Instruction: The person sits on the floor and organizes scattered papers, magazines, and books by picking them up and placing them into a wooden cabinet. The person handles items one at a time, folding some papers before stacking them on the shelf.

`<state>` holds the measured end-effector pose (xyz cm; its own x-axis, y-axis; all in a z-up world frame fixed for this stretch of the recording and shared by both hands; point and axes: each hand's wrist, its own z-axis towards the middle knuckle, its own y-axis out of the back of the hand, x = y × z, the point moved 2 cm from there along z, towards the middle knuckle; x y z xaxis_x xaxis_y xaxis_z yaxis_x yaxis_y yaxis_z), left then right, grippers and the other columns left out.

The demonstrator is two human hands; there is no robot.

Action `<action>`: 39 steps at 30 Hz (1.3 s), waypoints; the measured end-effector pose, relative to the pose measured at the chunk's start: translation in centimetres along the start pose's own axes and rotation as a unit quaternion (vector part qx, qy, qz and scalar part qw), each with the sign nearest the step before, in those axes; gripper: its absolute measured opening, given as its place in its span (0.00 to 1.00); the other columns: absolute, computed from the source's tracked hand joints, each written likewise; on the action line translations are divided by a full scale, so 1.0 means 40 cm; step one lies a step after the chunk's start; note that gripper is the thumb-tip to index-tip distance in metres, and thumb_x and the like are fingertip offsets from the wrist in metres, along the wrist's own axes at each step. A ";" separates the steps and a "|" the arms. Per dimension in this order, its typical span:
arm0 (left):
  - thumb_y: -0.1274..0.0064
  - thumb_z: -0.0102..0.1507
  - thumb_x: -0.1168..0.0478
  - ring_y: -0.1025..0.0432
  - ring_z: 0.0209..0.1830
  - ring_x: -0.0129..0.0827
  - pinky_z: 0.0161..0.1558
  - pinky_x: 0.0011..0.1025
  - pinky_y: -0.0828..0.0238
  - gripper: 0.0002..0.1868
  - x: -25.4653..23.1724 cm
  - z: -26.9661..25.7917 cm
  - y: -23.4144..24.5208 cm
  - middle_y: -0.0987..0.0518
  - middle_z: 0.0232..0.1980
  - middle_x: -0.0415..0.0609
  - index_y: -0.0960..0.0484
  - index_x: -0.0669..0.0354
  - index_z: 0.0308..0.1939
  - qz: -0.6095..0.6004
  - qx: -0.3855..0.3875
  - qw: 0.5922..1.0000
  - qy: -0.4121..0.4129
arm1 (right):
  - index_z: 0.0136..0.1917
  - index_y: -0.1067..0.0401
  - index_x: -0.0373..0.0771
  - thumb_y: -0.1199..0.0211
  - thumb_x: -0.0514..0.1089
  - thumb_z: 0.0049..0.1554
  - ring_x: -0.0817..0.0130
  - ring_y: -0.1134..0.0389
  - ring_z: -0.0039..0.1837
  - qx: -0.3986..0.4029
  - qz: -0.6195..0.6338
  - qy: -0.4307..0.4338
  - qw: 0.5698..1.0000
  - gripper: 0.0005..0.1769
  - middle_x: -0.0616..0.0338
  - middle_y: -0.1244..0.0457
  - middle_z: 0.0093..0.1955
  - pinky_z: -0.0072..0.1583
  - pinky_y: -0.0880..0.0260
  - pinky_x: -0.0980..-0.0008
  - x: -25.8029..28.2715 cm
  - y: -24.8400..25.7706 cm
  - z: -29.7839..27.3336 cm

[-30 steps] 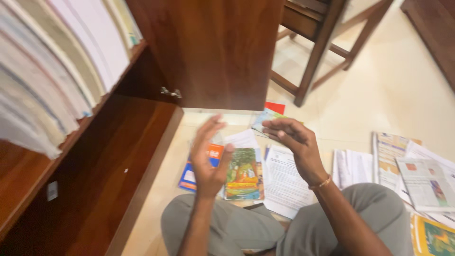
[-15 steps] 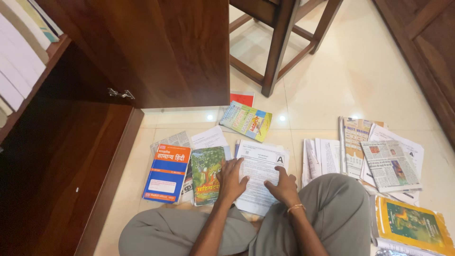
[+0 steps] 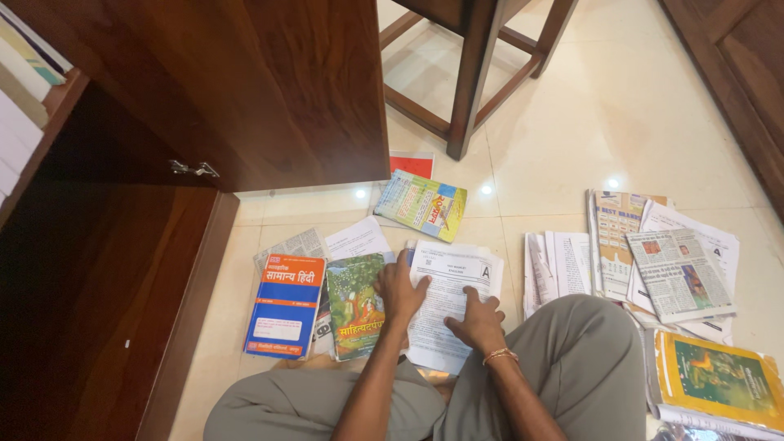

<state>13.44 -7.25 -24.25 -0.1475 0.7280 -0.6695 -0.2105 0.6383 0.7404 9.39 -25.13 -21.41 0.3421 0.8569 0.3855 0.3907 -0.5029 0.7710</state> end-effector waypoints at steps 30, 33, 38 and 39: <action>0.46 0.69 0.62 0.22 0.34 0.22 0.35 0.20 0.27 0.11 -0.266 -0.218 0.783 0.14 0.36 0.49 0.20 0.69 0.49 -0.421 -0.160 0.879 -0.160 | 0.49 0.20 0.29 0.32 0.42 0.56 0.67 0.25 0.44 0.060 0.328 0.333 0.882 0.13 0.51 0.25 0.41 0.48 0.25 0.67 0.157 0.222 -0.232; 0.45 0.69 0.62 0.22 0.35 0.23 0.37 0.21 0.27 0.11 -0.248 -0.278 0.880 0.14 0.37 0.50 0.20 0.69 0.50 -0.396 -0.200 0.878 -0.180 | 0.46 0.18 0.32 0.32 0.45 0.55 0.70 0.23 0.42 0.059 0.241 0.343 0.906 0.13 0.55 0.25 0.37 0.46 0.24 0.71 0.221 0.232 -0.296; 0.41 0.68 0.62 0.20 0.49 0.30 0.51 0.27 0.21 0.20 -0.210 -0.370 1.049 0.16 0.52 0.54 0.25 0.65 0.61 -0.226 -0.372 0.881 -0.187 | 0.40 0.15 0.35 0.32 0.47 0.55 0.70 0.30 0.32 0.018 0.176 0.453 0.874 0.13 0.58 0.27 0.27 0.39 0.31 0.72 0.399 0.249 -0.454; 0.41 0.69 0.62 0.25 0.61 0.36 0.62 0.31 0.27 0.28 -0.203 -0.386 1.083 0.23 0.63 0.57 0.34 0.65 0.69 -0.230 -0.394 0.865 -0.210 | 0.39 0.17 0.34 0.32 0.47 0.55 0.72 0.29 0.31 0.029 0.196 0.494 0.847 0.13 0.59 0.28 0.27 0.37 0.31 0.73 0.445 0.250 -0.487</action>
<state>-9.39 10.63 12.33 0.4560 0.5738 -0.6803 -0.7709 0.6366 0.0203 2.73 -12.70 3.04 -0.4149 0.2856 0.8639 0.4642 -0.7502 0.4709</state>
